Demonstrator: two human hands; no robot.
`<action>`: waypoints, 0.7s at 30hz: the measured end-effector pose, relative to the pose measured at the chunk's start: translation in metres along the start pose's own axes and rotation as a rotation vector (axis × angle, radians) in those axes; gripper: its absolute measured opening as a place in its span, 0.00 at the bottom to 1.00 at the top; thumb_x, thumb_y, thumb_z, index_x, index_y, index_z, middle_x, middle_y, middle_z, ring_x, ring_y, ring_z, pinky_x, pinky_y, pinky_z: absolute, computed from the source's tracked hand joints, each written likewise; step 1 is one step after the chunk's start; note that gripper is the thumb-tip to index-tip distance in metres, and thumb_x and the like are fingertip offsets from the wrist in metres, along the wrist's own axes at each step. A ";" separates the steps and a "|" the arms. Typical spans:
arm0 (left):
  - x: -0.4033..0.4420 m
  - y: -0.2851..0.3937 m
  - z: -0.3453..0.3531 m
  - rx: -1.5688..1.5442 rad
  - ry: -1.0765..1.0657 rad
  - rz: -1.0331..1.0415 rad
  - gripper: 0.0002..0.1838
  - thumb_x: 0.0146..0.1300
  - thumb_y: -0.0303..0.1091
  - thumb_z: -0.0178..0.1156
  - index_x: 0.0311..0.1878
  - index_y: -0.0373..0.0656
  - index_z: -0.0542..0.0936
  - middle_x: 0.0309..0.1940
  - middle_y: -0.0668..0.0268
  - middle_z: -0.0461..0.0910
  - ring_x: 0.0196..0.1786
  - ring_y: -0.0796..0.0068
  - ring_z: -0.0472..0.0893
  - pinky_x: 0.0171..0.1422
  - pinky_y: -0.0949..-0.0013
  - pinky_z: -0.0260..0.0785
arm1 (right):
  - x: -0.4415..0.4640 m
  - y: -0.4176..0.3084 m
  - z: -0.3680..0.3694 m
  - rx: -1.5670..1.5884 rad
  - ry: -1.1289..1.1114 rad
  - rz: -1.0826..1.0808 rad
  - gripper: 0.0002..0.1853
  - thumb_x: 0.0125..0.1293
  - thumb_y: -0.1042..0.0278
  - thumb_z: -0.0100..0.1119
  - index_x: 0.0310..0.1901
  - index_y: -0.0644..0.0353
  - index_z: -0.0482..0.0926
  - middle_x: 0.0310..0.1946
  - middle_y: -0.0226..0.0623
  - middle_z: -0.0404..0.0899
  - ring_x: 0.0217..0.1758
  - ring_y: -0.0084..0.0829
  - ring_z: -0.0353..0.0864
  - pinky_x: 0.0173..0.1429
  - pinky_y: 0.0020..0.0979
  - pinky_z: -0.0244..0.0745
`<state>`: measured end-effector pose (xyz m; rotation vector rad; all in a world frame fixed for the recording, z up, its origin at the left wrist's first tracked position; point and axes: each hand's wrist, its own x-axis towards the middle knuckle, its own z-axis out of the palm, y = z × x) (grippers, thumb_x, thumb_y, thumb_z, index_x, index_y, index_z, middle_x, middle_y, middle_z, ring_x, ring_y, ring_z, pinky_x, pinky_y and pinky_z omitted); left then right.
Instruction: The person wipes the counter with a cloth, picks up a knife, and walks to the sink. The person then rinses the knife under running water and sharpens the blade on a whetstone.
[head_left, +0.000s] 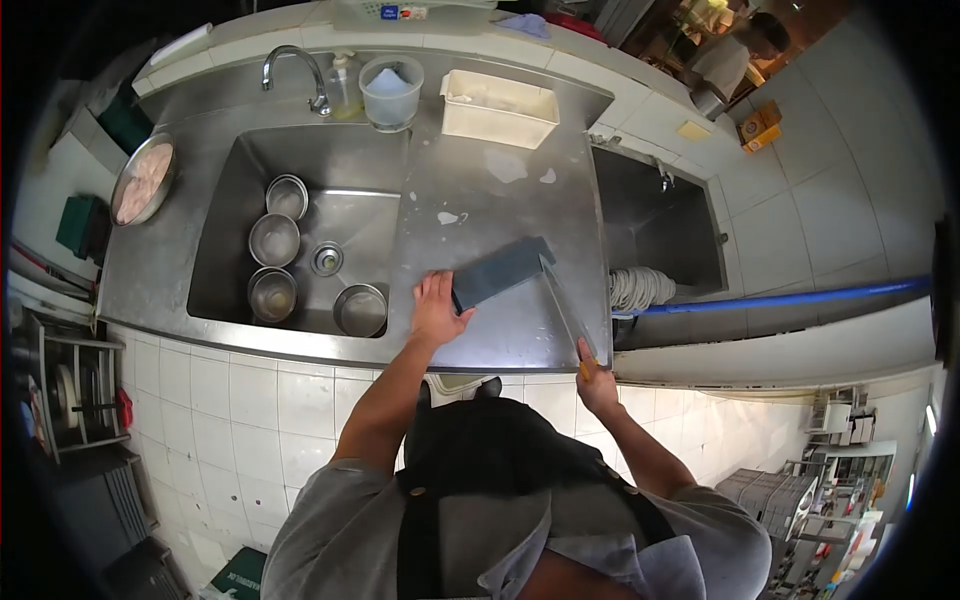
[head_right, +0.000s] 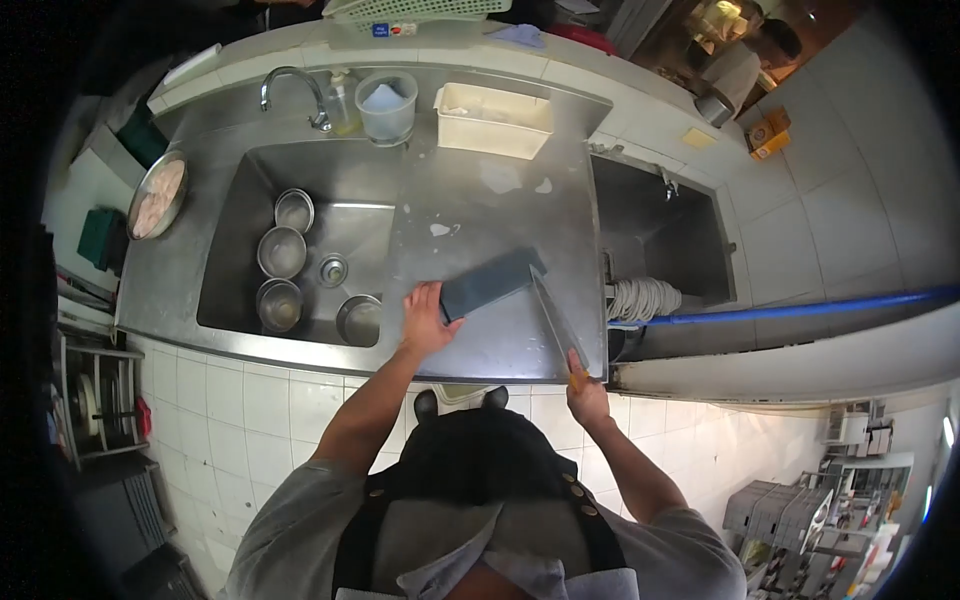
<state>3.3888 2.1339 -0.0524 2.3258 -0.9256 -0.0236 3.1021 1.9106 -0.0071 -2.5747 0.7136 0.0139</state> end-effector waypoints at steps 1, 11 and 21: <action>0.001 0.000 -0.002 -0.020 -0.013 0.010 0.49 0.49 0.48 0.74 0.69 0.34 0.61 0.65 0.51 0.67 0.71 0.51 0.61 0.72 0.49 0.51 | 0.003 0.004 -0.001 0.030 -0.005 -0.110 0.38 0.63 0.69 0.53 0.76 0.38 0.56 0.40 0.57 0.83 0.38 0.58 0.83 0.45 0.53 0.78; -0.001 0.000 -0.004 -0.029 -0.058 -0.016 0.47 0.51 0.49 0.73 0.68 0.33 0.62 0.64 0.51 0.67 0.71 0.51 0.61 0.73 0.49 0.52 | 0.018 -0.002 -0.019 -0.188 -0.231 -0.083 0.39 0.67 0.72 0.46 0.78 0.44 0.46 0.62 0.52 0.75 0.48 0.52 0.84 0.50 0.48 0.81; -0.002 -0.001 -0.007 -0.115 -0.007 0.001 0.47 0.47 0.48 0.75 0.67 0.37 0.64 0.63 0.52 0.69 0.70 0.52 0.64 0.72 0.50 0.54 | 0.085 -0.058 0.015 -0.176 -0.383 -0.029 0.47 0.61 0.78 0.51 0.79 0.38 0.42 0.56 0.51 0.80 0.52 0.56 0.81 0.57 0.47 0.78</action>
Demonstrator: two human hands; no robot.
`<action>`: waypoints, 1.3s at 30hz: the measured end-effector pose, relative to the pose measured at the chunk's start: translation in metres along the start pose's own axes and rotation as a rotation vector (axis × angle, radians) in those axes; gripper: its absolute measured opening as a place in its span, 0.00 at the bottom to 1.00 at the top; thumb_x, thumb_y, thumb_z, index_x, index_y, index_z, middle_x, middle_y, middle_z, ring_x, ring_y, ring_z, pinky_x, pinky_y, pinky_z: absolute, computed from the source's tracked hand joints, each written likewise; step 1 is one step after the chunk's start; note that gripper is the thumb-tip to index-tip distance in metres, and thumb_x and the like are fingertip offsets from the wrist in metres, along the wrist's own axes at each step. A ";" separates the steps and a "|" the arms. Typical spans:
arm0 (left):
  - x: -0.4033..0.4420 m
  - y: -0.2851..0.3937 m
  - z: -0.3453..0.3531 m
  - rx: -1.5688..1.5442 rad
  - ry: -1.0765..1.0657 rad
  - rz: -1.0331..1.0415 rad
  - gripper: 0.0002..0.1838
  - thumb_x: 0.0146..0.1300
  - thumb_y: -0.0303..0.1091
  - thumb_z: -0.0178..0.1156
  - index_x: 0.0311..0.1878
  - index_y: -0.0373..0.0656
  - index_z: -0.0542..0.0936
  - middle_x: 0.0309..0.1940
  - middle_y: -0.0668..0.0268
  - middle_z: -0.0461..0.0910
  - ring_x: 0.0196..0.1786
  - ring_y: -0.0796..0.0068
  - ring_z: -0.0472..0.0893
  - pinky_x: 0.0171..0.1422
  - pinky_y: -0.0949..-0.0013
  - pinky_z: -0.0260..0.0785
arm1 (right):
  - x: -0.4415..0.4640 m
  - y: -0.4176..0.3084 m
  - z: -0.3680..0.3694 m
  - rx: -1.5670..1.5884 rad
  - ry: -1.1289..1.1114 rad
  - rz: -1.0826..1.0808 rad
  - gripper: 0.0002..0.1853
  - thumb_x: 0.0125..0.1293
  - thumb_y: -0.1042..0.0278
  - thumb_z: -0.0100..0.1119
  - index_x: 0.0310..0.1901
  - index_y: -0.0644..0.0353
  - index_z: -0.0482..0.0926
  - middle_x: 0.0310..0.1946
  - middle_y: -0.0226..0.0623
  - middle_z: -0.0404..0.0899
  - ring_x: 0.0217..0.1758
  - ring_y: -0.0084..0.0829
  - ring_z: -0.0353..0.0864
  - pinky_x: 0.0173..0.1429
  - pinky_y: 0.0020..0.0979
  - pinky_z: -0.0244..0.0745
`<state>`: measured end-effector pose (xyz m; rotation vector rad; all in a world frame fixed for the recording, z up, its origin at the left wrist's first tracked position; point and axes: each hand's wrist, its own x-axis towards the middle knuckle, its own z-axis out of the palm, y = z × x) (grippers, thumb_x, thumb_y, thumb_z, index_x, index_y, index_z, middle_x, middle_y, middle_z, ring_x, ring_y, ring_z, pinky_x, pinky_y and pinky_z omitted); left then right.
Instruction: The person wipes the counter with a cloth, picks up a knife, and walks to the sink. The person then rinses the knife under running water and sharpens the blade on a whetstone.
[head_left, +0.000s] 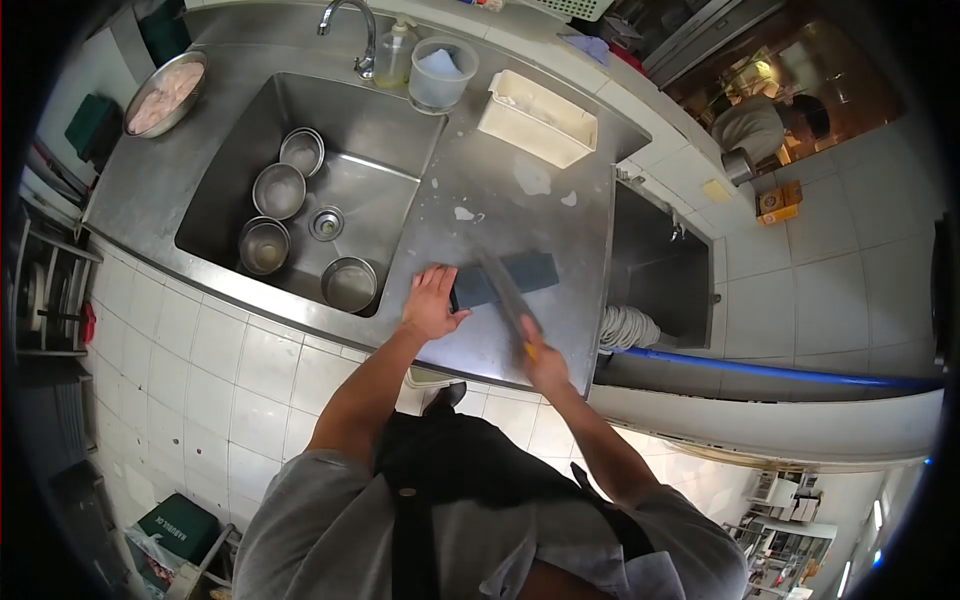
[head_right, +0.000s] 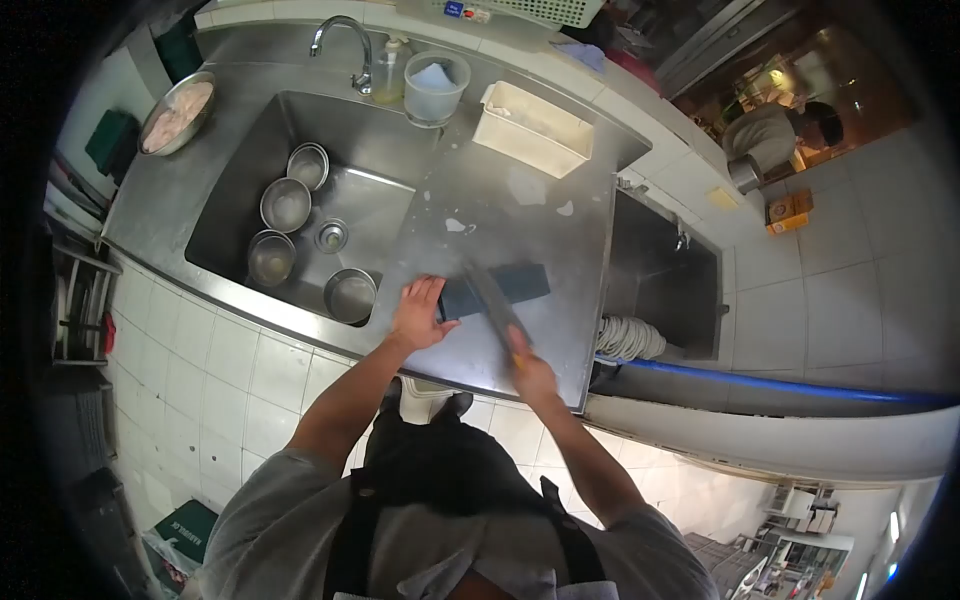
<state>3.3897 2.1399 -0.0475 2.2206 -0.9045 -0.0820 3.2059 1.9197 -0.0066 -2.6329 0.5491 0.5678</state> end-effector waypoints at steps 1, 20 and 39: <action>-0.001 0.000 0.000 0.012 -0.005 -0.003 0.46 0.47 0.48 0.75 0.66 0.37 0.65 0.62 0.53 0.69 0.70 0.52 0.64 0.71 0.50 0.55 | -0.034 0.028 -0.003 0.013 0.032 0.029 0.47 0.60 0.79 0.51 0.79 0.40 0.42 0.59 0.51 0.77 0.55 0.55 0.81 0.59 0.46 0.77; 0.000 -0.002 0.005 0.041 0.026 -0.005 0.46 0.46 0.50 0.75 0.66 0.37 0.67 0.63 0.52 0.71 0.70 0.53 0.65 0.71 0.51 0.55 | 0.023 0.010 0.011 0.180 0.203 -0.237 0.46 0.62 0.78 0.49 0.79 0.35 0.43 0.63 0.55 0.73 0.59 0.52 0.78 0.60 0.45 0.75; 0.000 -0.002 0.002 -0.026 0.041 -0.017 0.46 0.43 0.50 0.76 0.65 0.39 0.69 0.61 0.56 0.72 0.70 0.57 0.65 0.71 0.51 0.54 | -0.006 0.075 -0.013 0.013 0.204 -0.178 0.46 0.61 0.80 0.50 0.79 0.40 0.43 0.61 0.50 0.76 0.51 0.54 0.82 0.52 0.47 0.79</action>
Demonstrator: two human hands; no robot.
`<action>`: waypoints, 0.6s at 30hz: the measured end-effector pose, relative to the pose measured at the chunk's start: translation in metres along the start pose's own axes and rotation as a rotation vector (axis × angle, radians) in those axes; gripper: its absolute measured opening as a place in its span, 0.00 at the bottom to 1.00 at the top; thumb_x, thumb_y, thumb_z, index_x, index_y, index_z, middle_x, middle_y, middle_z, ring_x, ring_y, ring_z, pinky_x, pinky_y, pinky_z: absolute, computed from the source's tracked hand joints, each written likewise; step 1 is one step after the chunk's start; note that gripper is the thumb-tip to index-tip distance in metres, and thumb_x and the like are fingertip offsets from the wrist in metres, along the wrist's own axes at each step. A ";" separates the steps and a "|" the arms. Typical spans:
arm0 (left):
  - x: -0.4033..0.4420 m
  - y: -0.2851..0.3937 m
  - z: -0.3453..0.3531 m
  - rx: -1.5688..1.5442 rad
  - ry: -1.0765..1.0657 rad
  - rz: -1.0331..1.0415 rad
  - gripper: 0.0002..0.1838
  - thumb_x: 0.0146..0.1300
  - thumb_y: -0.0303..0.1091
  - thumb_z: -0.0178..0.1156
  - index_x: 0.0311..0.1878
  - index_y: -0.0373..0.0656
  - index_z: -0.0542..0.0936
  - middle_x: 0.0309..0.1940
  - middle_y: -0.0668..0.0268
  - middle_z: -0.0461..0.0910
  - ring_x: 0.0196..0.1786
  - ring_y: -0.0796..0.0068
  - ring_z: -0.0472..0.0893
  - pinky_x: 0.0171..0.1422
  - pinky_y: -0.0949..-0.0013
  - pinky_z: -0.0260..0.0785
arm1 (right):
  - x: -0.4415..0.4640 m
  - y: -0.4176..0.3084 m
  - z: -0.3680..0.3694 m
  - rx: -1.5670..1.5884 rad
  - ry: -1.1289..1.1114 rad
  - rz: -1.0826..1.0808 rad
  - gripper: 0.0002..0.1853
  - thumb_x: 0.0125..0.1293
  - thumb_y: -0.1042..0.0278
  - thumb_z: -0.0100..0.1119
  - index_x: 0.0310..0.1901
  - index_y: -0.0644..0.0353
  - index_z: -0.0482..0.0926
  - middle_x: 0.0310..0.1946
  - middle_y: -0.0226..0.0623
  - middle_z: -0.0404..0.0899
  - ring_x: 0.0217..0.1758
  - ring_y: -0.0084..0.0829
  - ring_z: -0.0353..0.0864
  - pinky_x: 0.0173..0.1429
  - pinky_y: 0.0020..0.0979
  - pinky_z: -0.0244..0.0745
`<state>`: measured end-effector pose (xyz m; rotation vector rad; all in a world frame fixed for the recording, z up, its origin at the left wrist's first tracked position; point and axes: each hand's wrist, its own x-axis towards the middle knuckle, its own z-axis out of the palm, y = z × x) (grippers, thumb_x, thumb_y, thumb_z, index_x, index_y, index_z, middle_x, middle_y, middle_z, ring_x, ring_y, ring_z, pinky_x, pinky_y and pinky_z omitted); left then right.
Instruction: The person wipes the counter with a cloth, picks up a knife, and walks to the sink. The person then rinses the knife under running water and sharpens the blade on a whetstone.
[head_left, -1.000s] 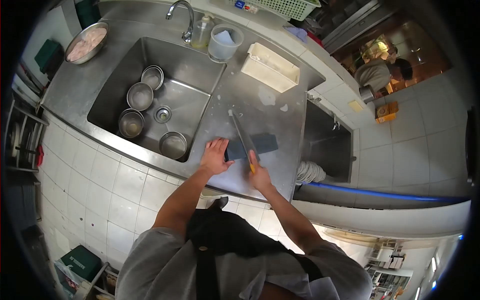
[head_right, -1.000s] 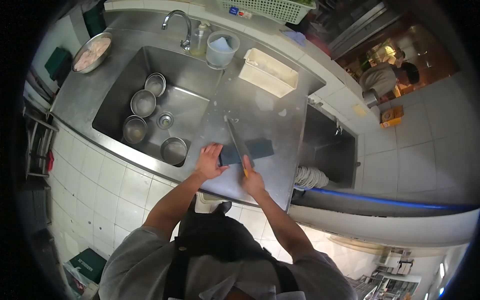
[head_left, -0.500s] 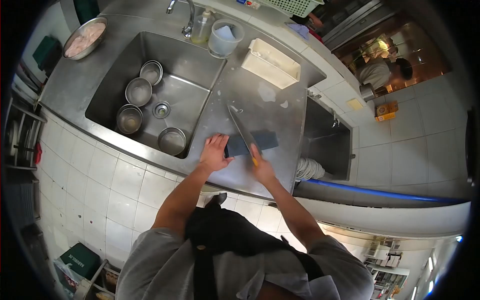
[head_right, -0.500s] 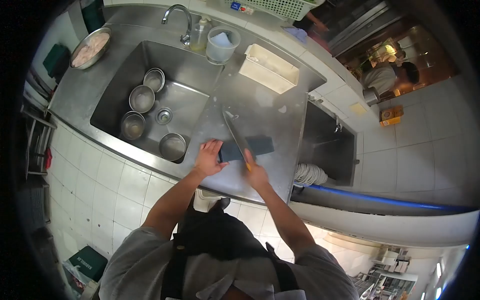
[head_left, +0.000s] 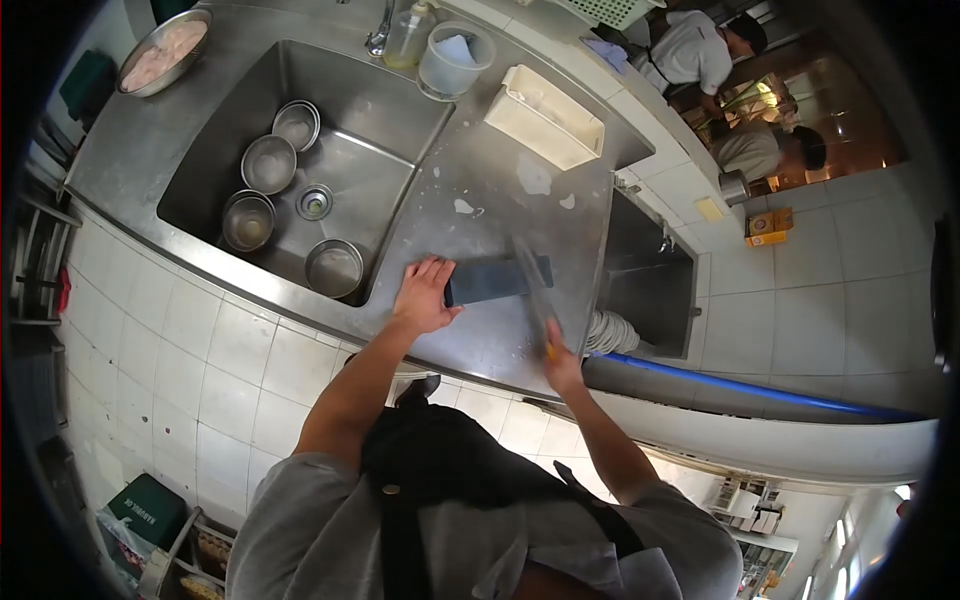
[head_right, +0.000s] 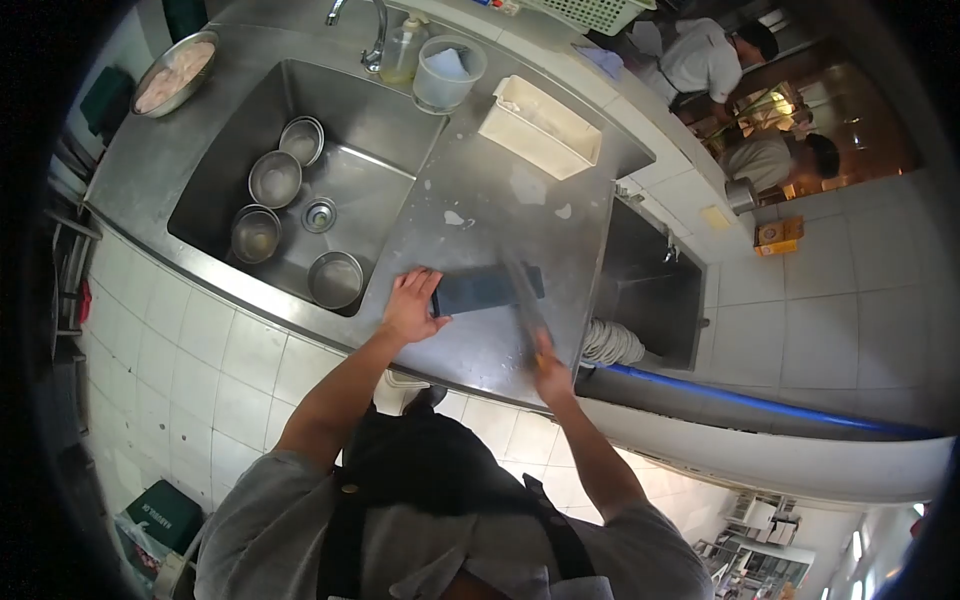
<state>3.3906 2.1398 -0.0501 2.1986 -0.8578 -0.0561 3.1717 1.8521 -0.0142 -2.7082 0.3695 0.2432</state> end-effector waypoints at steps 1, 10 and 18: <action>0.001 0.001 0.000 0.021 -0.008 -0.012 0.45 0.44 0.49 0.76 0.65 0.39 0.69 0.61 0.57 0.72 0.70 0.58 0.65 0.72 0.52 0.53 | -0.017 0.003 -0.012 -0.015 -0.007 0.082 0.47 0.61 0.81 0.51 0.79 0.43 0.43 0.64 0.51 0.73 0.57 0.53 0.81 0.55 0.45 0.78; -0.001 0.004 -0.006 0.008 -0.045 -0.051 0.45 0.44 0.47 0.76 0.65 0.40 0.69 0.60 0.58 0.73 0.70 0.59 0.65 0.72 0.53 0.53 | 0.077 -0.068 -0.007 0.102 -0.150 -0.010 0.48 0.60 0.82 0.49 0.78 0.34 0.44 0.71 0.45 0.66 0.61 0.52 0.77 0.60 0.41 0.76; 0.000 0.001 0.002 0.012 0.003 -0.030 0.46 0.42 0.48 0.77 0.64 0.41 0.69 0.60 0.56 0.73 0.70 0.56 0.66 0.71 0.53 0.55 | 0.075 -0.061 0.024 0.236 -0.032 -0.130 0.47 0.60 0.81 0.50 0.79 0.39 0.44 0.65 0.49 0.72 0.57 0.52 0.80 0.56 0.43 0.78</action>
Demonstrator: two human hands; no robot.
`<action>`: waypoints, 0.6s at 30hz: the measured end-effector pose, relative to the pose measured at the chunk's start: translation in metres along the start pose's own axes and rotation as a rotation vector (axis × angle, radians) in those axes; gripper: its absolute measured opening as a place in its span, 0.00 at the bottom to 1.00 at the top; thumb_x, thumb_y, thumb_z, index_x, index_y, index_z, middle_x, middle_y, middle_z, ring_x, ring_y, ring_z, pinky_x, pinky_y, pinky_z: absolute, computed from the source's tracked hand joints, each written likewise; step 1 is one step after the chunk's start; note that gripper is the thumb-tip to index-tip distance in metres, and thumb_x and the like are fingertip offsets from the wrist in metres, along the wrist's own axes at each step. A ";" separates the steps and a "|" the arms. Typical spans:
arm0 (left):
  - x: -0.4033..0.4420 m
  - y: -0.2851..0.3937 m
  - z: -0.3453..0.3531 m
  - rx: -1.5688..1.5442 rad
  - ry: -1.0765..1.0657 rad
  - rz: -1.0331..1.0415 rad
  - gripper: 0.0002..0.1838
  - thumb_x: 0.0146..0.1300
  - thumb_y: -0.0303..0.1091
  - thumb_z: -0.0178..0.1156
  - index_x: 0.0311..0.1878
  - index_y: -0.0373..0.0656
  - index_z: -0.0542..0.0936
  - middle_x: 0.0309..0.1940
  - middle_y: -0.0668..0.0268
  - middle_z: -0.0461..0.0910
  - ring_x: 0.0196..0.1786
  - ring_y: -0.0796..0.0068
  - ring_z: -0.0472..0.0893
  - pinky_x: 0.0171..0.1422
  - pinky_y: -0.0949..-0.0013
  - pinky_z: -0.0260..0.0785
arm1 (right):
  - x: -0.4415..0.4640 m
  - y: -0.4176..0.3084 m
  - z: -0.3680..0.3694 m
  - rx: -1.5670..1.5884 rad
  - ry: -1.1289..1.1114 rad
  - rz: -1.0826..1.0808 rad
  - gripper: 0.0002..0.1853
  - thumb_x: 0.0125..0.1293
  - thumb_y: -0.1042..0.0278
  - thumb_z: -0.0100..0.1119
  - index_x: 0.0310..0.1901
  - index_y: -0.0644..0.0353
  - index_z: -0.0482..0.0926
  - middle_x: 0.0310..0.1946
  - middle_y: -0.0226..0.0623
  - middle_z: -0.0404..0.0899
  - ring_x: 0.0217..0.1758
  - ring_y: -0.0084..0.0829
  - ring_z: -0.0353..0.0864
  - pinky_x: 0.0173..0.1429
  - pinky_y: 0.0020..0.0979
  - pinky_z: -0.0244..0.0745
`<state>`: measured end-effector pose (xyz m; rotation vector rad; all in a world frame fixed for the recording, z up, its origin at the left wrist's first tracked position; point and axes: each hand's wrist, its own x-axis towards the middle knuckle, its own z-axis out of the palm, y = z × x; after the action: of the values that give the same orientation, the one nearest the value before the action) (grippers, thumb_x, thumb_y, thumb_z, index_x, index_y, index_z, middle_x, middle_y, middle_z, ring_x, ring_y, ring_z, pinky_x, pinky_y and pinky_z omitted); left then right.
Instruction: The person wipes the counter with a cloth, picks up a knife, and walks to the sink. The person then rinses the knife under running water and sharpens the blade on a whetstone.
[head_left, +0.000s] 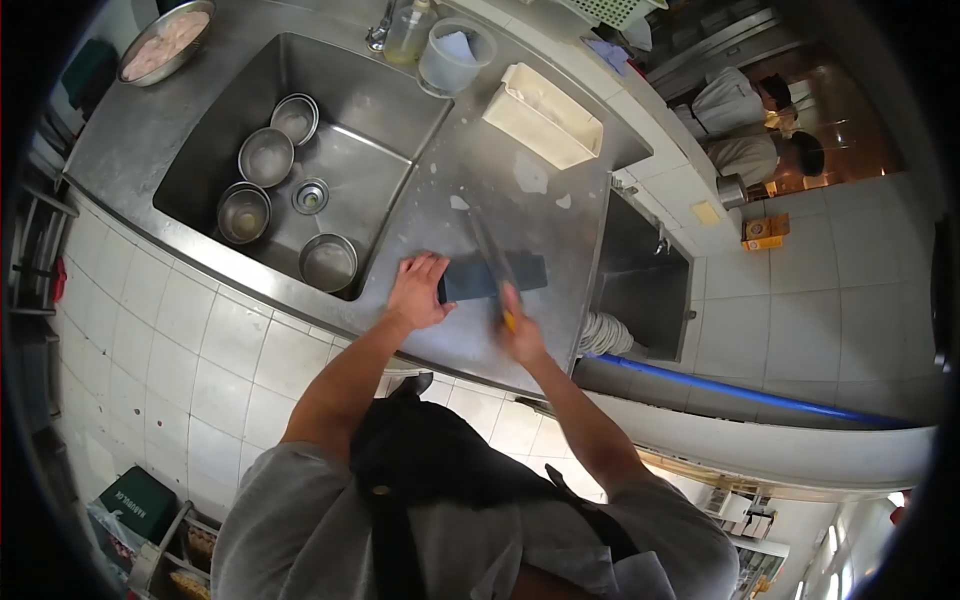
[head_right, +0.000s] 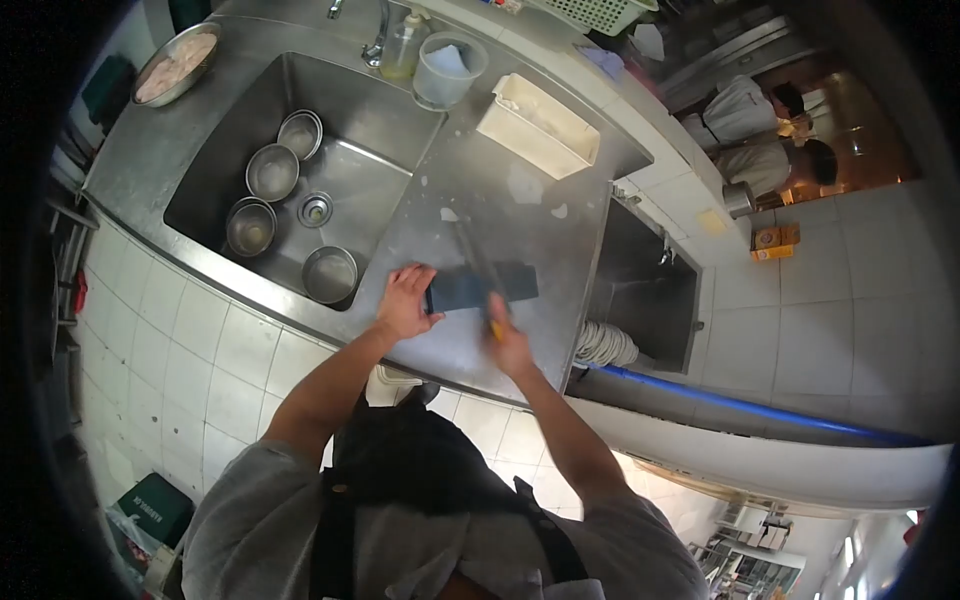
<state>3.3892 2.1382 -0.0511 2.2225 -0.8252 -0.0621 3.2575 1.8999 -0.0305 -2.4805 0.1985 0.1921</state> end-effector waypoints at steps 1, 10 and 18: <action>-0.002 0.002 -0.001 -0.020 -0.002 0.002 0.45 0.42 0.47 0.77 0.64 0.41 0.70 0.60 0.55 0.73 0.70 0.56 0.66 0.71 0.52 0.55 | 0.020 -0.025 0.005 -0.069 -0.006 0.025 0.47 0.61 0.80 0.52 0.79 0.37 0.44 0.61 0.51 0.76 0.54 0.52 0.81 0.54 0.46 0.77; 0.000 -0.002 -0.001 -0.010 0.018 0.005 0.45 0.42 0.46 0.77 0.64 0.40 0.70 0.60 0.55 0.73 0.69 0.57 0.66 0.72 0.53 0.54 | -0.066 0.039 -0.028 -0.105 0.044 -0.017 0.46 0.61 0.81 0.51 0.79 0.43 0.44 0.72 0.43 0.65 0.69 0.45 0.73 0.66 0.36 0.73; 0.002 0.001 -0.006 -0.040 -0.001 -0.006 0.44 0.43 0.45 0.76 0.64 0.40 0.69 0.61 0.57 0.73 0.70 0.60 0.65 0.72 0.54 0.53 | -0.065 0.013 -0.024 -0.139 0.003 0.080 0.48 0.59 0.79 0.53 0.79 0.41 0.44 0.65 0.51 0.72 0.56 0.54 0.80 0.60 0.41 0.77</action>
<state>3.3917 2.1406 -0.0462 2.1876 -0.8110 -0.0820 3.1932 1.8812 -0.0069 -2.6130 0.2952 0.2428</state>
